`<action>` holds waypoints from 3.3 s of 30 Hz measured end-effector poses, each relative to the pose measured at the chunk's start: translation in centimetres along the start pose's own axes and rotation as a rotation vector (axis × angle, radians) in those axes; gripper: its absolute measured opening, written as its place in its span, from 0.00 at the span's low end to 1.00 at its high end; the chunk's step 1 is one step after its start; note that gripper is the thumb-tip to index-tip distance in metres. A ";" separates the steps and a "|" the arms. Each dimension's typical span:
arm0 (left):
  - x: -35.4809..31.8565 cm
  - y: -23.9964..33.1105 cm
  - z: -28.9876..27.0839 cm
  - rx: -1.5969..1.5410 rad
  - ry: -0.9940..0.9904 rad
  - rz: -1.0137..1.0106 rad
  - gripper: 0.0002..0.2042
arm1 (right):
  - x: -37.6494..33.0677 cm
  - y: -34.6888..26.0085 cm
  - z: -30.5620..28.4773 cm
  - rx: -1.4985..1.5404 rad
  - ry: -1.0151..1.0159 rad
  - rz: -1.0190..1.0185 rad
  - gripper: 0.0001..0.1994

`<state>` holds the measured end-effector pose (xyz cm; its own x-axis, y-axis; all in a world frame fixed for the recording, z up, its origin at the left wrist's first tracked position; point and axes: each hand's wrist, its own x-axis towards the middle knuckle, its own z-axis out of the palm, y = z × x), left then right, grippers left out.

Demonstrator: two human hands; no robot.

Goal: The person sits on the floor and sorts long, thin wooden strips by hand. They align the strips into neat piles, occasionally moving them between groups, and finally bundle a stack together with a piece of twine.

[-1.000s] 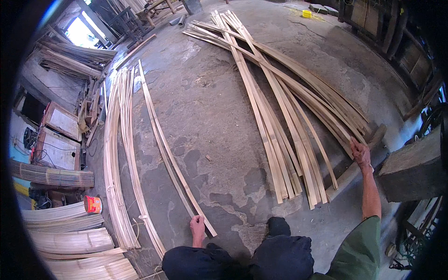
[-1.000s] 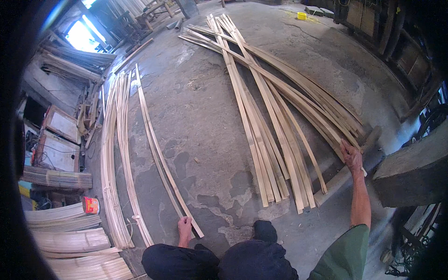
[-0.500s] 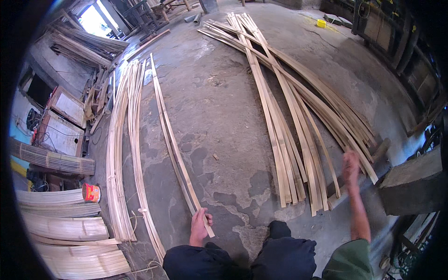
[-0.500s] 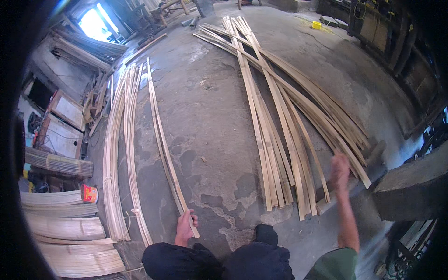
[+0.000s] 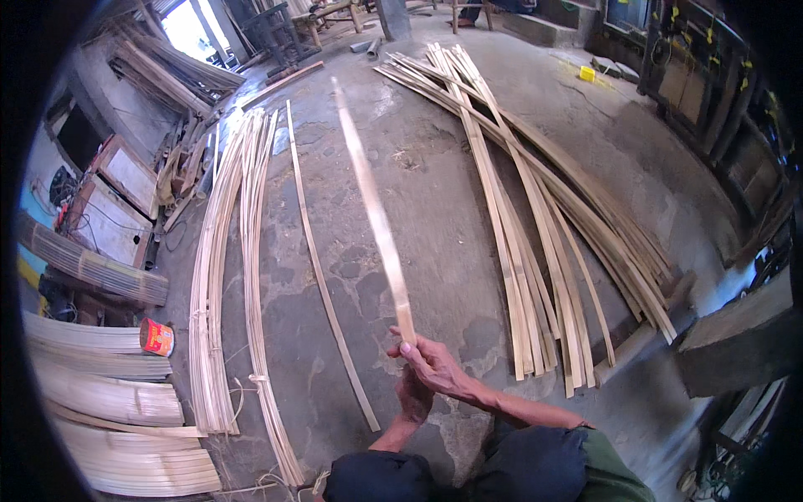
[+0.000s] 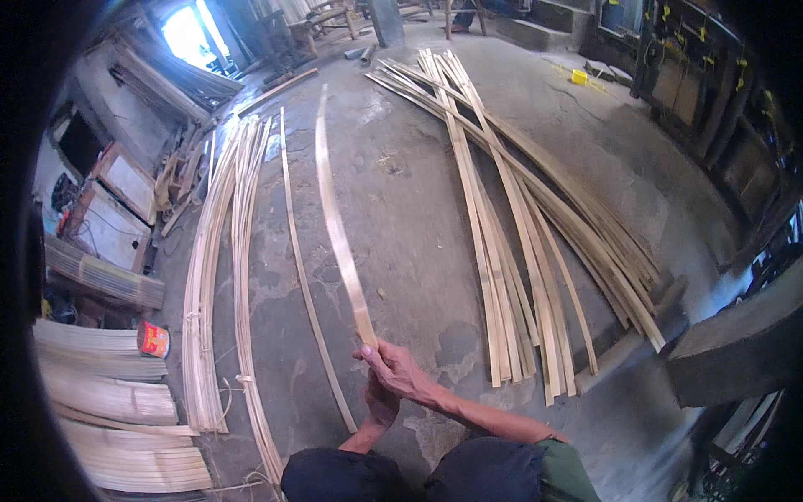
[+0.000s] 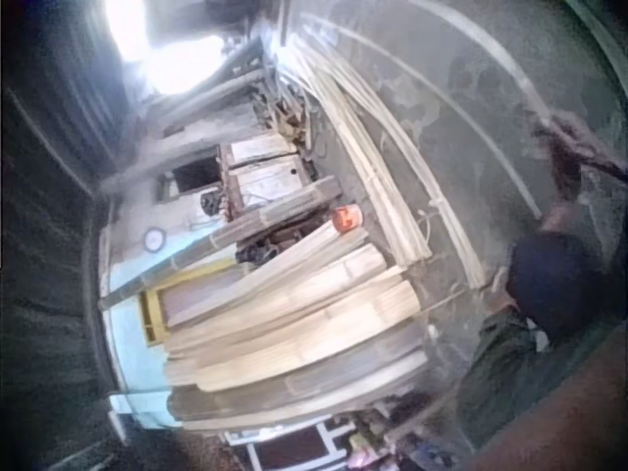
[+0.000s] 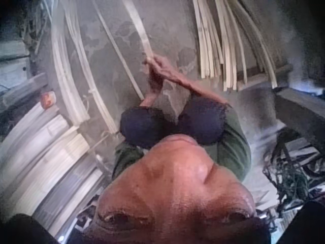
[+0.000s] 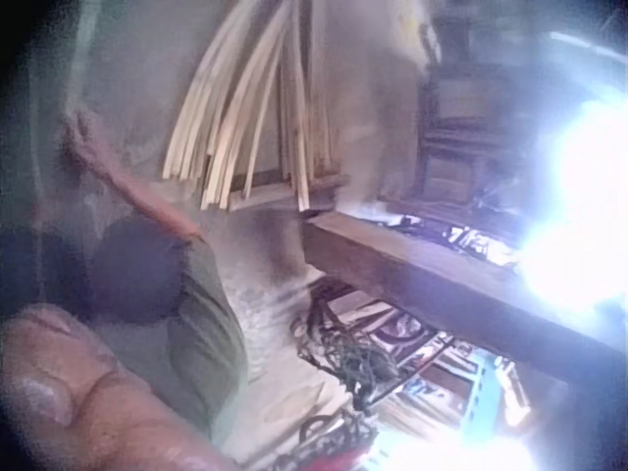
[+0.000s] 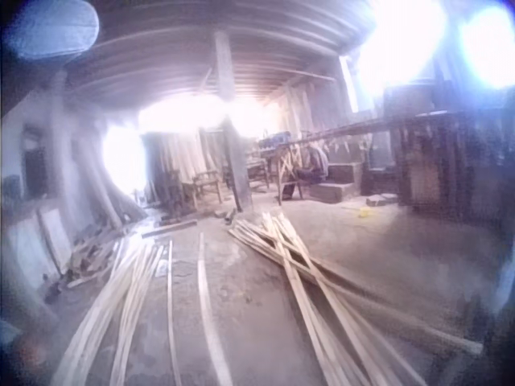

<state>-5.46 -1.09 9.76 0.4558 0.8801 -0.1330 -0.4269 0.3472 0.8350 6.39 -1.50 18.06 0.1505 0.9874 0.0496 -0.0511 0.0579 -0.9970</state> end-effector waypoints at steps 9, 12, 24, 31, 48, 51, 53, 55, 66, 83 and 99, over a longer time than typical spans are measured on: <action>2.0 -3.2 2.4 0.833 -0.501 0.104 0.15 | -1.7 0.7 -4.1 0.094 0.501 0.062 0.11; 2.2 -2.0 3.5 0.898 -0.727 0.100 0.16 | -4.3 3.8 -7.8 0.008 0.482 0.193 0.13; 2.5 2.6 -12.1 1.318 0.049 0.133 0.11 | -5.1 -11.7 -13.3 -0.278 0.891 -0.463 0.23; 1.0 2.8 -14.1 1.315 0.125 0.163 0.10 | -6.7 -9.0 -15.8 -0.302 0.801 -0.481 0.26; -1.0 1.2 -16.0 1.686 0.488 0.089 0.27 | -0.7 9.5 -17.3 -0.662 0.770 0.164 0.22; -0.7 1.5 -15.9 1.641 0.484 0.014 0.27 | 0.1 8.5 -18.3 -0.616 0.795 0.204 0.22; 0.2 0.8 -15.6 1.604 0.444 0.006 0.26 | 0.1 11.9 -21.6 -0.772 0.862 -0.073 0.22; 0.3 0.3 -17.7 1.631 0.466 0.055 0.26 | 0.4 12.1 -21.5 -0.785 0.804 0.047 0.22; 1.4 1.1 -13.8 0.618 0.463 -0.221 0.16 | -2.1 11.9 -15.6 -1.183 0.682 -0.151 0.22; 4.7 3.2 11.7 0.377 -0.088 0.100 0.09 | -7.7 6.0 -3.0 -0.147 0.549 -0.037 0.17; 1.1 -0.7 -3.4 0.754 -0.244 -0.487 0.14 | -13.2 5.3 -37.1 -0.717 0.879 0.067 0.13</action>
<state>-7.31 0.73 7.27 0.6395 0.5703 -0.5156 0.4364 0.2829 0.8541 40.81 -19.69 9.97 0.8236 0.5235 0.2182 0.4493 -0.3675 -0.8143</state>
